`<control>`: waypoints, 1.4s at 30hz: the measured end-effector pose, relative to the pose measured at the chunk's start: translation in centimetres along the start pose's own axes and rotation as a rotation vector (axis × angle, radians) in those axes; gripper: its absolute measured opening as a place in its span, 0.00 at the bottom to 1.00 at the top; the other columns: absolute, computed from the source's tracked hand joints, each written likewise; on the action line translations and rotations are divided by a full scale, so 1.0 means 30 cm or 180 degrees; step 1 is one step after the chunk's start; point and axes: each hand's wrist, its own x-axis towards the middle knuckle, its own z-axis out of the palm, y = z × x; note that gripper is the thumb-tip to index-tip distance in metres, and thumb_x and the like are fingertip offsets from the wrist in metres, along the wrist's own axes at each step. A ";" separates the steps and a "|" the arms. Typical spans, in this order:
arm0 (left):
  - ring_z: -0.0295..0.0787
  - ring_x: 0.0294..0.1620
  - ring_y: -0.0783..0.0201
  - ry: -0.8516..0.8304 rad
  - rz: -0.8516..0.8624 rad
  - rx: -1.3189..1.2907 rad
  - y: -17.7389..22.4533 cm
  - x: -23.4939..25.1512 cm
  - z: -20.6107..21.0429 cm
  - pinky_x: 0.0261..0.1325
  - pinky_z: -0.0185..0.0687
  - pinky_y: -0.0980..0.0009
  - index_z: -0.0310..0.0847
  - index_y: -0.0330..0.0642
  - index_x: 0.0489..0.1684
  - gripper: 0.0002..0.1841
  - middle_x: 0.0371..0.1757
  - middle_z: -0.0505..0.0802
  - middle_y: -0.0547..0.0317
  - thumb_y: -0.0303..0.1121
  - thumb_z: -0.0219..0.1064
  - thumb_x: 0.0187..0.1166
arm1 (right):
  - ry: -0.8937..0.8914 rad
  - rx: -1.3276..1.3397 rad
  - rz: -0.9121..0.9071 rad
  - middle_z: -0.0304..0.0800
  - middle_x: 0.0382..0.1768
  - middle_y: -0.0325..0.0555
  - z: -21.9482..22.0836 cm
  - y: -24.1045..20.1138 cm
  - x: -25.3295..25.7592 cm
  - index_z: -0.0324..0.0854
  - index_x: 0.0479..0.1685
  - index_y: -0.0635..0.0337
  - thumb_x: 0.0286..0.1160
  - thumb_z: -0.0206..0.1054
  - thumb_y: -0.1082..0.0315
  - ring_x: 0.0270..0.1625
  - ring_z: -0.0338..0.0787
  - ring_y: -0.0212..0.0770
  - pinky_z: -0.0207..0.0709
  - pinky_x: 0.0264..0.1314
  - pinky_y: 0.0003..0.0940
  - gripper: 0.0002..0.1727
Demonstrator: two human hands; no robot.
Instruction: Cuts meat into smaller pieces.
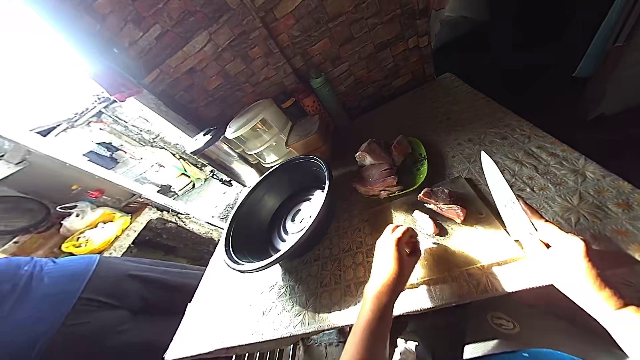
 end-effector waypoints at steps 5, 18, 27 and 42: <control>0.92 0.44 0.67 0.1756 0.0524 0.0145 -0.114 0.065 -0.275 0.46 0.90 0.71 0.90 0.37 0.44 0.08 0.46 0.94 0.53 0.30 0.70 0.74 | 0.0032 -0.0029 -0.0108 0.96 0.50 0.63 0.003 -0.002 -0.005 0.76 0.78 0.70 0.73 0.62 0.70 0.42 0.98 0.52 0.88 0.51 0.43 0.30; 0.86 0.71 0.42 0.1517 -0.0405 0.1049 -0.291 0.135 -0.352 0.76 0.77 0.47 0.82 0.30 0.69 0.21 0.67 0.90 0.37 0.36 0.64 0.85 | -0.0062 -0.0229 -0.0015 0.97 0.46 0.62 0.007 -0.007 -0.008 0.77 0.80 0.65 0.76 0.59 0.67 0.37 0.97 0.57 0.87 0.44 0.52 0.30; 0.77 0.78 0.48 -0.1160 -0.0265 0.0644 -0.116 0.049 -0.095 0.81 0.70 0.53 0.85 0.48 0.72 0.25 0.74 0.87 0.49 0.46 0.73 0.77 | -0.0085 -0.0249 -0.0146 0.97 0.42 0.61 0.002 -0.009 -0.010 0.77 0.79 0.66 0.76 0.59 0.66 0.34 0.97 0.55 0.88 0.42 0.49 0.30; 0.92 0.36 0.72 -0.0367 -0.0503 -0.0625 -0.018 -0.041 0.043 0.47 0.89 0.74 0.88 0.37 0.49 0.11 0.41 0.94 0.57 0.36 0.73 0.79 | -0.0097 0.0010 -0.0216 0.98 0.44 0.57 0.006 -0.060 -0.039 0.85 0.70 0.66 0.71 0.58 0.69 0.36 0.97 0.47 0.89 0.42 0.42 0.27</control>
